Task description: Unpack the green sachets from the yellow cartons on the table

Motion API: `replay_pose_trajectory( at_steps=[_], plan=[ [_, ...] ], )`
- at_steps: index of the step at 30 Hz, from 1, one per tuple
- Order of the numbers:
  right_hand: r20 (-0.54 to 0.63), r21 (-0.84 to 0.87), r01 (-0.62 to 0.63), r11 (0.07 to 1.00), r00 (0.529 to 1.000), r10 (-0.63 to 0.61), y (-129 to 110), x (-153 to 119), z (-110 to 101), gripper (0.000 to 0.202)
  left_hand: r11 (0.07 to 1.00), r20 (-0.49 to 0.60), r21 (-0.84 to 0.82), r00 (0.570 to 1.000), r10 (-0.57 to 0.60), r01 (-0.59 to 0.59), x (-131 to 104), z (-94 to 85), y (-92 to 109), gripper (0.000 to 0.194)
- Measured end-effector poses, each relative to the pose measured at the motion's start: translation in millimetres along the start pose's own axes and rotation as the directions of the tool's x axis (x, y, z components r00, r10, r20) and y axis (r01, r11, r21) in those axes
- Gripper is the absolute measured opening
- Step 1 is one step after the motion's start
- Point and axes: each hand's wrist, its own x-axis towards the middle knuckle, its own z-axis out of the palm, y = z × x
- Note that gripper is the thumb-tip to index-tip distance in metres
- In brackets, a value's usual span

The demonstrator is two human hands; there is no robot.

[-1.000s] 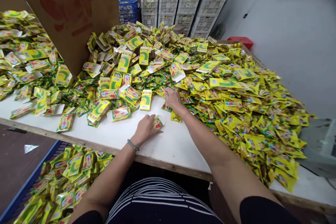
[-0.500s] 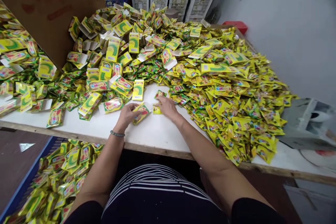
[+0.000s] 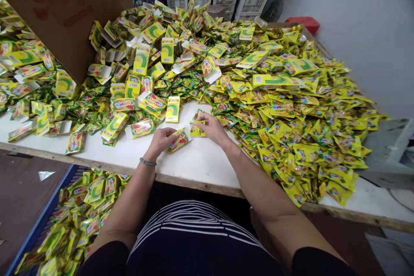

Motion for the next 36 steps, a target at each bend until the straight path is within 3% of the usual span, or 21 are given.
replay_pose_trajectory(
  at_steps=[4, 8, 12, 15, 18, 21, 24, 26, 30, 33, 36],
  plan=[
    [0.127, -0.012, 0.024, 1.000, 0.992, -0.023, -5.1, -1.1, 0.1, 0.008, 0.987, 0.041, -0.153, 0.998, -0.037, 0.043, -0.4, 3.8, 2.6, 0.049],
    [0.193, 0.024, 0.032, 0.999, 0.980, -0.036, -6.3, -0.7, 1.3, 0.014, 0.979, 0.073, -0.201, 0.997, -0.028, 0.042, 0.2, 5.8, 3.7, 0.047],
    [0.128, 0.065, -0.012, 0.998, 0.992, 0.004, -5.3, 0.7, 8.3, 0.022, 0.964, 0.093, -0.260, 0.995, -0.028, 0.051, -1.1, 9.4, 6.3, 0.047],
    [0.066, 0.061, -0.059, 0.996, 0.996, 0.055, -6.4, -0.6, 16.0, 0.017, 0.954, 0.126, -0.282, 0.990, -0.063, 0.097, -2.2, 14.7, 7.0, 0.055],
    [0.122, 0.009, -0.046, 0.999, 0.992, 0.045, -8.7, -3.0, 19.5, 0.007, 0.957, 0.142, -0.253, 0.984, -0.111, 0.145, -2.1, 19.2, 5.7, 0.053],
    [0.127, -0.034, -0.011, 0.999, 0.992, 0.015, -8.5, 0.4, 13.7, 0.013, 0.943, 0.093, -0.286, 0.984, -0.153, 0.173, -0.4, 20.4, 4.4, 0.050],
    [-0.097, -0.223, -0.034, 0.974, 0.995, 0.013, -3.1, 11.5, 3.5, 0.026, 0.927, 0.051, -0.327, 0.983, -0.174, 0.181, 1.2, 19.2, 4.8, 0.050],
    [-0.196, -0.409, -0.086, 0.909, 0.981, 0.004, 2.3, 19.0, -0.2, 0.036, 0.923, 0.032, -0.338, 0.982, -0.184, 0.184, 1.4, 18.1, 5.8, 0.050],
    [-0.123, -0.577, -0.082, 0.813, 0.992, 0.013, 11.2, 24.5, 1.8, 0.054, 0.914, 0.005, -0.357, 0.979, -0.202, 0.191, 1.1, 16.2, 7.8, 0.051],
    [-0.108, -0.503, -0.097, 0.859, 0.993, 0.049, 14.1, 23.1, -0.3, 0.043, 0.909, -0.013, -0.371, 0.978, -0.210, 0.190, 1.7, 14.9, 7.4, 0.050],
    [-0.138, -0.283, -0.122, 0.951, 0.987, 0.086, 15.5, 20.3, -6.7, 0.024, 0.908, -0.052, -0.374, 0.973, -0.224, 0.189, 2.9, 14.4, 5.5, 0.051]
  ],
)
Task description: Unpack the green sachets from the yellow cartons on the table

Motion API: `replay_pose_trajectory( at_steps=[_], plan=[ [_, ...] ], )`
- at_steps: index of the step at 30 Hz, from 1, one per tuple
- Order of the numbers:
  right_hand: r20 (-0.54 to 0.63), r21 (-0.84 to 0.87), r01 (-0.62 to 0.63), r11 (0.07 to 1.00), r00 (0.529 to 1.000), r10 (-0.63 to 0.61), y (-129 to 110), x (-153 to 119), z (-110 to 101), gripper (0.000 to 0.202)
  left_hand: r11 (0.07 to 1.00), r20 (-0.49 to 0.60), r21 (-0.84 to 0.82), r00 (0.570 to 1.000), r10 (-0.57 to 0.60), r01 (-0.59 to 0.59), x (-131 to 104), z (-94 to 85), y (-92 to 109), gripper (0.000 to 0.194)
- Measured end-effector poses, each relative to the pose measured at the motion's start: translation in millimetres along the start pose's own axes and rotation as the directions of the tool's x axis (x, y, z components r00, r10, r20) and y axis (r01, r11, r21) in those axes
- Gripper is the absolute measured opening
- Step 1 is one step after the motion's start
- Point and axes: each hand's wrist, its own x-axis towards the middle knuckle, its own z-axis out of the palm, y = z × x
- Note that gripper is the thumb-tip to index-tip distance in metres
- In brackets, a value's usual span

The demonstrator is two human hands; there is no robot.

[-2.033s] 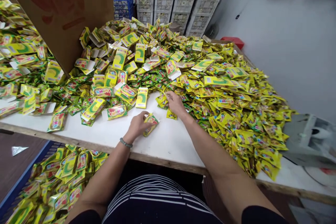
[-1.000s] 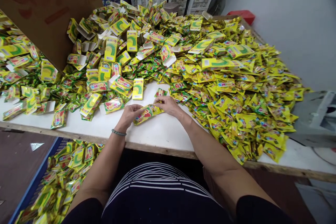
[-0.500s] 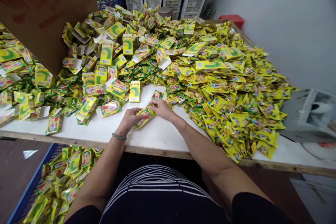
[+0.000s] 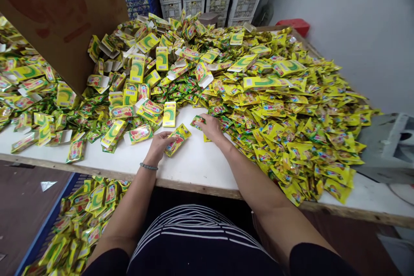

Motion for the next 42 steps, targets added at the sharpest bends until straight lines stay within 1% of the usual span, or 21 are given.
replay_pose_trajectory(
  at_steps=[1, 2, 4, 5, 6, 7, 9, 12, 14, 17, 19, 21, 23, 25, 29, 31, 34, 38, 39, 40, 42],
  plan=[
    [-0.001, 0.123, -0.018, 0.992, 1.000, 0.019, 0.5, -1.2, -0.9, 0.022, 1.000, -0.005, 0.005, 1.000, 0.004, -0.004, 0.4, -0.1, -0.6, 0.052],
    [0.011, 0.262, -0.037, 0.964, 0.999, 0.035, 0.4, -3.0, -0.6, 0.025, 1.000, -0.001, 0.009, 1.000, 0.010, -0.010, 0.8, 0.0, -1.2, 0.052],
    [0.060, 0.518, -0.063, 0.853, 0.998, 0.037, -2.3, -8.5, 3.7, 0.033, 1.000, 0.033, -0.002, 0.999, 0.030, -0.030, 1.0, 0.5, -2.0, 0.052],
    [0.083, 0.597, -0.065, 0.800, 0.996, 0.019, -4.7, -11.8, 7.2, 0.035, 0.999, 0.054, -0.023, 0.997, 0.046, -0.045, 0.9, 0.8, -2.2, 0.053],
    [0.095, 0.635, -0.058, 0.771, 0.995, -0.003, -7.5, -15.2, 10.8, 0.036, 0.997, 0.072, -0.051, 0.995, 0.063, -0.059, 0.7, 1.2, -2.3, 0.053],
    [0.101, 0.635, -0.043, 0.771, 0.994, -0.028, -10.4, -18.4, 14.0, 0.036, 0.994, 0.084, -0.079, 0.993, 0.079, -0.073, 0.3, 1.5, -2.2, 0.053],
    [0.097, 0.562, -0.005, 0.827, 0.993, -0.060, -15.5, -23.4, 17.2, 0.031, 0.988, 0.100, -0.117, 0.989, 0.111, -0.099, -0.8, 1.8, -2.0, 0.054],
    [0.082, 0.396, 0.057, 0.916, 0.992, -0.097, -20.2, -27.0, 14.0, 0.023, 0.985, 0.122, -0.119, 0.983, 0.139, -0.125, -2.8, 2.3, -1.9, 0.050],
    [0.070, 0.326, 0.103, 0.940, 0.989, -0.133, -22.6, -28.2, 10.9, 0.023, 0.985, 0.133, -0.113, 0.980, 0.148, -0.133, -3.8, 3.2, -2.0, 0.049],
    [0.059, 0.307, 0.123, 0.944, 0.987, -0.148, -27.7, -30.0, 10.6, 0.019, 0.984, 0.174, -0.118, 0.973, 0.152, -0.133, -4.3, 5.3, -1.3, 0.053],
    [0.052, 0.353, 0.099, 0.930, 0.991, -0.125, -31.2, -30.5, 11.9, 0.014, 0.984, 0.203, -0.127, 0.967, 0.153, -0.129, -4.3, 6.4, -0.5, 0.056],
    [0.005, 0.403, 0.090, 0.911, 0.995, -0.100, -34.0, -30.3, 11.9, 0.018, 0.982, 0.210, -0.137, 0.964, 0.161, -0.134, -4.3, 6.8, -0.2, 0.055],
    [-0.063, 0.416, 0.124, 0.901, 0.992, -0.107, -36.0, -30.3, 10.4, 0.021, 0.978, 0.210, -0.149, 0.962, 0.176, -0.147, -4.1, 6.5, -0.6, 0.053],
    [-0.104, 0.388, 0.186, 0.903, 0.982, -0.157, -37.7, -31.2, 8.5, 0.021, 0.975, 0.210, -0.163, 0.960, 0.184, -0.151, -3.8, 6.2, -1.6, 0.053],
    [-0.127, 0.342, 0.276, 0.898, 0.961, -0.247, -39.2, -34.7, 7.4, 0.021, 0.966, 0.184, -0.214, 0.965, 0.189, -0.148, -4.1, 7.3, -3.3, 0.054],
    [-0.145, 0.285, 0.285, 0.915, 0.957, -0.253, -38.3, -35.4, 8.1, 0.019, 0.962, 0.166, -0.235, 0.969, 0.184, -0.142, -4.9, 8.8, -3.4, 0.053],
    [-0.134, 0.204, 0.283, 0.937, 0.956, -0.260, -36.6, -34.7, 9.4, 0.019, 0.956, 0.147, -0.258, 0.973, 0.181, -0.139, -5.8, 10.7, -3.1, 0.052],
    [-0.200, 0.155, 0.256, 0.954, 0.954, -0.223, -36.5, -35.4, 13.1, 0.022, 0.944, 0.112, -0.284, 0.972, 0.208, -0.169, -5.3, 11.9, -2.9, 0.055],
    [-0.192, 0.167, 0.238, 0.957, 0.960, -0.206, -36.9, -36.3, 14.8, 0.022, 0.940, 0.100, -0.291, 0.971, 0.217, -0.180, -5.2, 11.9, -3.0, 0.055],
    [-0.155, 0.192, 0.218, 0.957, 0.969, -0.190, -37.4, -37.6, 16.7, 0.022, 0.936, 0.088, -0.298, 0.971, 0.224, -0.189, -5.4, 11.9, -3.2, 0.055],
    [-0.029, 0.252, 0.175, 0.952, 0.985, -0.173, -38.4, -40.1, 20.4, 0.024, 0.930, 0.076, -0.308, 0.970, 0.232, -0.198, -6.3, 11.5, -3.4, 0.055]
  ],
)
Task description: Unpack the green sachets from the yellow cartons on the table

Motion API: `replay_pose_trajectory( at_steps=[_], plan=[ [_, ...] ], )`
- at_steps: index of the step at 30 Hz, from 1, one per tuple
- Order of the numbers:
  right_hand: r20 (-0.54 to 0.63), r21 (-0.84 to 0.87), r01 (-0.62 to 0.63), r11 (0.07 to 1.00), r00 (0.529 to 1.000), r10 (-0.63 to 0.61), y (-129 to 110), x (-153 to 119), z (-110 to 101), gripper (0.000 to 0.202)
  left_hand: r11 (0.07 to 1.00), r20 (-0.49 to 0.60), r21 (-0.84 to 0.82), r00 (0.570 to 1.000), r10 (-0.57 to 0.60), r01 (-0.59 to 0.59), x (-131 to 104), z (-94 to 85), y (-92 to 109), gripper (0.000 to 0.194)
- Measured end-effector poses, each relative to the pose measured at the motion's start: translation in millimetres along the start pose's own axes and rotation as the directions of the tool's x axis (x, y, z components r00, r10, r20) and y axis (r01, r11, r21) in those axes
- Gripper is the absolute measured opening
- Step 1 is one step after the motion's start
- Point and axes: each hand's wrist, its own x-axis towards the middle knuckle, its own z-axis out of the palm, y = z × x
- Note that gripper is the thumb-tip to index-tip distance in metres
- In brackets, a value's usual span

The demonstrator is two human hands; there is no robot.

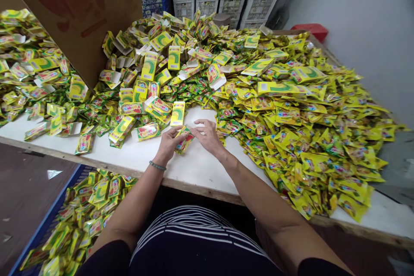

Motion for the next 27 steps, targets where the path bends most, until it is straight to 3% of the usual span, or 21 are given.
replay_pose_trajectory(
  at_steps=[3, 5, 9, 12, 15, 20, 24, 27],
  plan=[
    [0.168, 0.093, -0.053, 0.994, 0.985, 0.036, -1.0, -1.5, 2.9, 0.032, 1.000, 0.016, 0.020, 1.000, 0.014, -0.014, -2.1, 0.2, 1.1, 0.058],
    [0.218, 0.185, -0.070, 0.980, 0.976, 0.028, -1.6, -0.4, 2.4, 0.037, 0.998, 0.025, 0.048, 0.999, 0.044, -0.045, -2.6, 1.4, 2.0, 0.061],
    [0.143, 0.445, -0.137, 0.885, 0.986, 0.081, -3.8, 2.8, 1.3, 0.047, 0.982, -0.041, 0.028, 0.981, 0.188, -0.187, -1.7, 5.3, 3.1, 0.065],
    [0.174, 0.557, -0.192, 0.808, 0.978, 0.112, -6.8, 2.3, 2.8, 0.047, 0.966, -0.002, 0.076, 0.969, 0.247, -0.246, -2.6, 6.0, 2.7, 0.061],
    [0.196, 0.534, -0.190, 0.824, 0.976, 0.098, -8.8, -0.6, 3.2, 0.035, 0.957, 0.060, 0.172, 0.972, 0.225, -0.232, -4.8, 4.1, 1.8, 0.056],
    [0.147, 0.361, -0.084, 0.929, 0.989, 0.032, -5.9, -3.4, 0.8, 0.024, 0.960, 0.066, 0.207, 0.981, 0.181, -0.190, -4.8, 1.2, 0.0, 0.049],
    [0.112, 0.330, -0.089, 0.940, 0.992, 0.055, -5.7, -1.1, -2.6, 0.034, 0.964, 0.077, 0.173, 0.978, 0.192, -0.203, -3.2, 1.3, -1.2, 0.047],
    [0.142, 0.265, -0.017, 0.964, 0.990, -0.022, -10.6, -0.7, -6.4, 0.032, 0.971, 0.027, 0.132, 0.980, 0.197, -0.199, -3.4, 1.5, -0.8, 0.049]
  ],
)
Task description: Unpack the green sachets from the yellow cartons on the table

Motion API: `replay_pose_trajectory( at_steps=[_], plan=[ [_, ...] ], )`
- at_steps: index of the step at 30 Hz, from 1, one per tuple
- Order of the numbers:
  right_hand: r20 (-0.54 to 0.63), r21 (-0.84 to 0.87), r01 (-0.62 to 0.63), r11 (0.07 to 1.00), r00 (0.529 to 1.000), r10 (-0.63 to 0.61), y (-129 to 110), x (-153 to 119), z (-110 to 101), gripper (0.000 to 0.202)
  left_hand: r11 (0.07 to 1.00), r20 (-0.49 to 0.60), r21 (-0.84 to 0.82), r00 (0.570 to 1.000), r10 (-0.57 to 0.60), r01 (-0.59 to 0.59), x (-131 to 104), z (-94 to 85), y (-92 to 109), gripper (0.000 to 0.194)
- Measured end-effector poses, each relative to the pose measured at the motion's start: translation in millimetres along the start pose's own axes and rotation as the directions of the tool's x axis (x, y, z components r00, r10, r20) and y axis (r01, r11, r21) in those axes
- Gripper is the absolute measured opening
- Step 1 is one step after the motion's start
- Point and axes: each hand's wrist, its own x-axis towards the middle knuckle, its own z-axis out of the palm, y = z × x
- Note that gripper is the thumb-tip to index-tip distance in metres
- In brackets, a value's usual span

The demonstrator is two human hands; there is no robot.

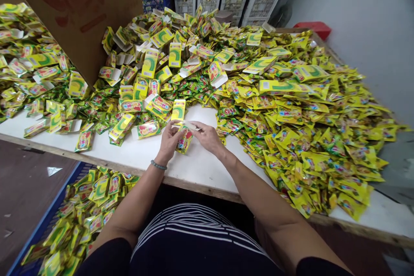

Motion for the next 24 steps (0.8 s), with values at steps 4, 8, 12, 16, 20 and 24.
replay_pose_trajectory(
  at_steps=[4, 8, 12, 16, 20, 24],
  plan=[
    [0.017, 0.060, 0.042, 0.997, 0.999, -0.043, -6.1, -1.3, -1.0, 0.027, 1.000, -0.051, -0.022, 0.999, 0.000, -0.001, -1.6, -0.7, 2.1, 0.054],
    [0.001, 0.156, -0.064, 0.986, 0.998, 0.064, -1.5, 0.6, -1.3, 0.031, 1.000, -0.036, 0.008, 0.999, 0.003, -0.003, -2.1, -1.0, 3.7, 0.052],
    [0.049, 0.156, -0.054, 0.986, 0.998, 0.047, 1.5, 1.5, -6.0, 0.035, 0.999, 0.008, 0.039, 1.000, 0.004, -0.004, -1.5, -0.9, 5.0, 0.046],
    [0.071, -0.068, 0.135, 0.989, 0.989, -0.130, -4.7, -1.8, -9.2, 0.023, 0.999, -0.013, -0.009, 0.999, -0.031, 0.031, -2.5, -2.2, 6.7, 0.051],
    [0.079, -0.078, 0.221, 0.972, 0.973, -0.215, -8.7, -5.5, -5.9, 0.024, 0.997, -0.028, -0.051, 0.998, -0.063, 0.062, -3.4, -2.4, 8.9, 0.052],
    [0.015, 0.005, 0.070, 0.998, 0.997, -0.070, -8.9, -6.0, 0.2, 0.024, 0.998, -0.042, -0.039, 0.998, -0.042, 0.040, -2.6, -1.0, 9.9, 0.051]
  ],
)
